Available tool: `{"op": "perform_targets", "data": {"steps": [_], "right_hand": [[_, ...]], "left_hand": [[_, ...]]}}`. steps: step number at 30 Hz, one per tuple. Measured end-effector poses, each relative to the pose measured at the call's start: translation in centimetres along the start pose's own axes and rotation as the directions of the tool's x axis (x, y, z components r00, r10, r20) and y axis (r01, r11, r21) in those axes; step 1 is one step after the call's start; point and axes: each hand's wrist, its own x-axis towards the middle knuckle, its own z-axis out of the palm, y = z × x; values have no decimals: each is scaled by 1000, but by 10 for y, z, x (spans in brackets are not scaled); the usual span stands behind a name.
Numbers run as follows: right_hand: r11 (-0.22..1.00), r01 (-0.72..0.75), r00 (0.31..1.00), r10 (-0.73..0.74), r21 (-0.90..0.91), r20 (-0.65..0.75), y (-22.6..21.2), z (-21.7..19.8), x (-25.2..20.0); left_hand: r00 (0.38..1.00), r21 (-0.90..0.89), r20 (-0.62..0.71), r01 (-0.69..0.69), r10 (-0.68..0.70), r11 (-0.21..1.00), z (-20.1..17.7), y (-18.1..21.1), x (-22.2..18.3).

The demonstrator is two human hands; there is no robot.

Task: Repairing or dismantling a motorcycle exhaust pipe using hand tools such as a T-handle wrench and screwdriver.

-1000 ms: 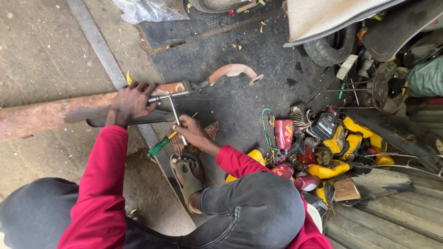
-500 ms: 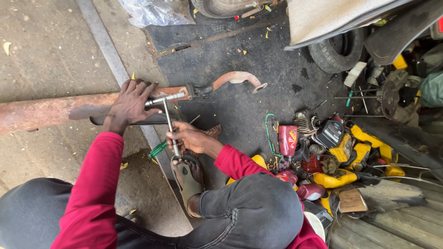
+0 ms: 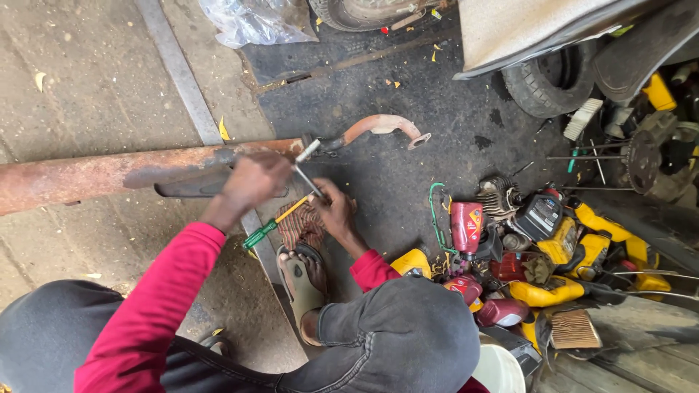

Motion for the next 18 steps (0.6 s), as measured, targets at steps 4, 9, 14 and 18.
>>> {"op": "perform_targets", "data": {"steps": [4, 9, 14, 18], "right_hand": [[938, 39, 974, -113, -345, -198, -20, -11, 2], [998, -29, 926, 7, -51, -376, 33, -23, 15], [922, -215, 808, 353, 321, -471, 29, -35, 34], [936, -288, 783, 351, 201, -514, 44, -37, 40]], "left_hand": [[980, -198, 198, 64, -24, 978, -52, 60, 29], [824, -508, 358, 567, -439, 648, -56, 63, 45], [834, -311, 179, 551, -522, 774, -7, 50, 33], [720, -197, 368, 679, -589, 708, 14, 52, 38]]}}
